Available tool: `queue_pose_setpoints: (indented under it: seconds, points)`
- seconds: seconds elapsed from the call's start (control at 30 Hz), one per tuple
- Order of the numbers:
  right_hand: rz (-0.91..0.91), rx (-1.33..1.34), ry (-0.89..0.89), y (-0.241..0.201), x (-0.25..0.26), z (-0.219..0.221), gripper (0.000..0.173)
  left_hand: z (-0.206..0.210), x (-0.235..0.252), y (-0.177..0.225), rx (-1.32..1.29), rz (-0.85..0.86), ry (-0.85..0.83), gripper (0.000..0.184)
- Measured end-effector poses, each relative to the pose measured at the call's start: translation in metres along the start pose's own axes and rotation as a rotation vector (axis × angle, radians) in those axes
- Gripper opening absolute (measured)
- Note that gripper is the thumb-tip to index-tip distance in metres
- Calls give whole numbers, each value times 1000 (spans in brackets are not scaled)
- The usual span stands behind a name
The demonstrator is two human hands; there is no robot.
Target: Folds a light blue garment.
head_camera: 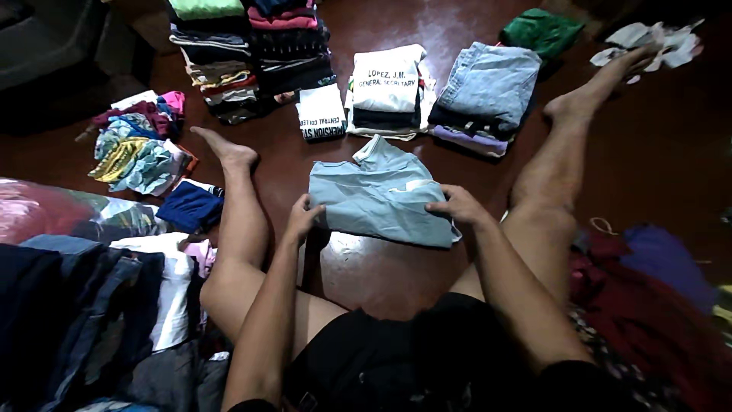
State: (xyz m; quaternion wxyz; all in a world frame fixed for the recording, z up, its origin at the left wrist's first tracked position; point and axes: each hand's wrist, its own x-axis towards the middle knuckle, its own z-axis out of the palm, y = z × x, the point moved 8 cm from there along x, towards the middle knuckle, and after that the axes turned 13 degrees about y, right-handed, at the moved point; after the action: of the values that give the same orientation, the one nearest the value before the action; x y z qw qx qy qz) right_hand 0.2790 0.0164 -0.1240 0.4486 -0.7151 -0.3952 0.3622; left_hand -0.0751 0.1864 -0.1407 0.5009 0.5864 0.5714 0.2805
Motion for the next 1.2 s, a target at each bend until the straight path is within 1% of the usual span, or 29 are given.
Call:
queue_pose_setpoints:
  seconds: [0.03, 0.07, 0.1, 0.13, 0.17, 0.2, 0.23, 0.33, 0.37, 0.4, 0.43, 0.47, 0.5, 0.53, 0.57, 0.63, 0.67, 0.7, 0.77, 0.8, 0.83, 0.87, 0.93, 0.97, 1.03, 1.1, 1.13, 1.2]
  points:
    - [9, 14, 20, 3, 2, 0, 32, -7, -4, -13, 13, -53, 4, 37]
    - [41, -21, 34, 13, 6, 3, 29, -12, -6, -28, 81, -106, 22, 39]
    - [87, -107, 35, 31, 11, 6, 23, -16, -5, -43, 191, -153, 38, 40]
    - [140, -223, 21, 49, 15, 10, 22, -18, -3, -55, 285, -184, 53, 42]
    - [190, -314, -5, 61, 16, 15, 23, -19, -1, -58, 329, -191, 78, 42]
    - [209, -346, -25, 63, 17, 18, 23, -19, 0, -54, 337, -172, 108, 40]
    - [192, -323, -52, 56, 15, 20, 23, -19, 0, -48, 321, -139, 126, 38]
    - [71, -86, -118, 20, 1, 18, 18, -19, -12, -37, 194, -100, 165, 32]
    - [78, -63, -135, 21, -2, 16, 18, -19, -16, -40, 200, -118, 172, 33]
    - [119, -94, -156, 31, -3, 15, 20, -19, -20, -46, 259, -145, 164, 37]
    - [180, -160, -185, 46, -3, 16, 26, -19, -24, -52, 344, -176, 144, 44]
    - [247, -211, -220, 57, -4, 20, 36, -19, -27, -55, 403, -198, 128, 49]
    - [293, -240, -238, 62, -5, 23, 47, -18, -28, -56, 439, -204, 126, 52]
    - [317, -257, -225, 61, -5, 26, 52, -18, -29, -54, 461, -205, 124, 54]
    - [320, -267, -195, 58, -3, 28, 53, -17, -29, -53, 474, -202, 124, 54]
    - [299, -277, -104, 58, 2, 29, 51, -15, -31, -54, 496, -197, 140, 52]
    - [271, -284, -68, 58, 5, 28, 56, -15, -31, -52, 516, -180, 160, 53]
    - [235, -282, -58, 56, 7, 29, 71, -16, -30, -48, 559, -143, 189, 55]
    - [118, -302, -95, 45, 9, 36, 104, -17, -30, -38, 660, -27, 234, 62]
    - [49, -347, -128, 39, 10, 40, 109, -16, -29, -35, 696, 22, 238, 64]
    - [-14, -401, -147, 36, 10, 43, 103, -14, -27, -36, 716, 48, 230, 65]
    - [-61, -454, -148, 35, 9, 46, 89, -12, -25, -39, 711, 48, 216, 65]
    - [-110, -519, -124, 33, 8, 46, 53, -13, -20, -47, 632, -14, 197, 62]
    - [-117, -527, -124, 27, 8, 44, 41, -16, -18, -49, 577, -61, 194, 61]
    - [-119, -460, -122, 10, 3, 38, 30, -24, -21, -50, 443, -141, 195, 55]
    - [-128, -290, -85, -1, -1, 29, 23, -34, -24, -56, 350, -190, 203, 44]
    - [-129, -198, -59, -1, -1, 25, 21, -37, -25, -58, 299, -205, 200, 39]
    - [-76, -59, -53, 15, 4, 23, 20, -38, -25, -63, 216, -229, 198, 33]
